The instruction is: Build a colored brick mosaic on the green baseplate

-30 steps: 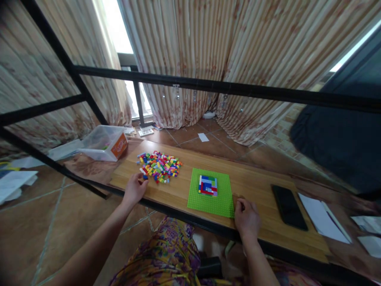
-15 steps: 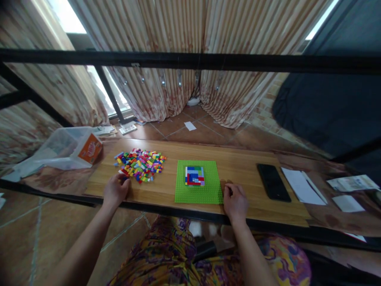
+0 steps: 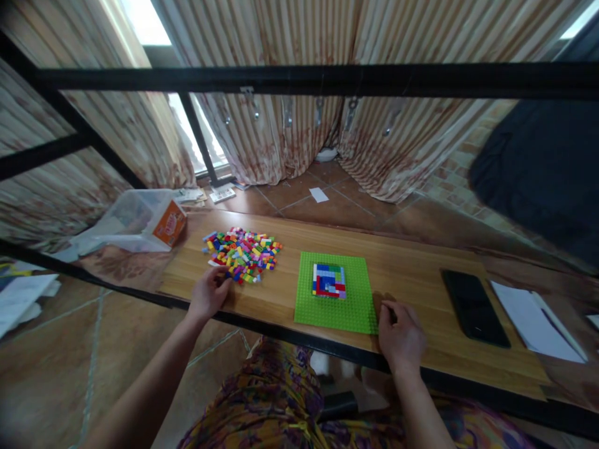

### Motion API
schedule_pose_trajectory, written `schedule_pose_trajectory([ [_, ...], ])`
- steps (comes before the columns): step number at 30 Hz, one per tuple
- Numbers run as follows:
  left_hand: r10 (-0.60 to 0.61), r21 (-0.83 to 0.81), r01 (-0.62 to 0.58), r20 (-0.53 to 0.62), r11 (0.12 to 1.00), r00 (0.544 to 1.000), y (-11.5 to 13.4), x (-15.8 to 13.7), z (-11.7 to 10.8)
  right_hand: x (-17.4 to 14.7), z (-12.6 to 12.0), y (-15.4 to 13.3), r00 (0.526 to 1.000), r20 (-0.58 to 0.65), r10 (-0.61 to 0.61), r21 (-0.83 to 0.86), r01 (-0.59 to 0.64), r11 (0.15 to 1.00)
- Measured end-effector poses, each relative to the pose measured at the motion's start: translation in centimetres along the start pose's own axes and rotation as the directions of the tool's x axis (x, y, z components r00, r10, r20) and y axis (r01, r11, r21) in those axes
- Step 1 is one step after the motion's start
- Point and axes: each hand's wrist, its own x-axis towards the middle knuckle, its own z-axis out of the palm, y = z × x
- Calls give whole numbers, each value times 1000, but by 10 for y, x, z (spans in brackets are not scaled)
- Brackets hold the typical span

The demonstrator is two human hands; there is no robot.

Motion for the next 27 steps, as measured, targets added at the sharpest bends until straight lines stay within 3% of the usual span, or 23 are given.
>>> schedule_pose_trajectory([
  [9, 55, -196, -63, -46, 979, 997, 9, -7, 0, -1, 0, 1, 1000, -9, -30, -62, 30, 998],
  [16, 187, -31, -189, -65, 982, 980, 18, 9, 7, 0, 0, 2, 1000, -3, -14, -95, 14, 995],
  [21, 263, 161, -265, 32, 951, 964, 21, 27, 12, 0, 2, 4, 1000, -5, -19, -95, 19, 995],
  [27, 273, 72, -273, 6, 959, 962, 16, 33, 9, -1, 2, 2, 998, -33, -44, -86, 41, 995],
])
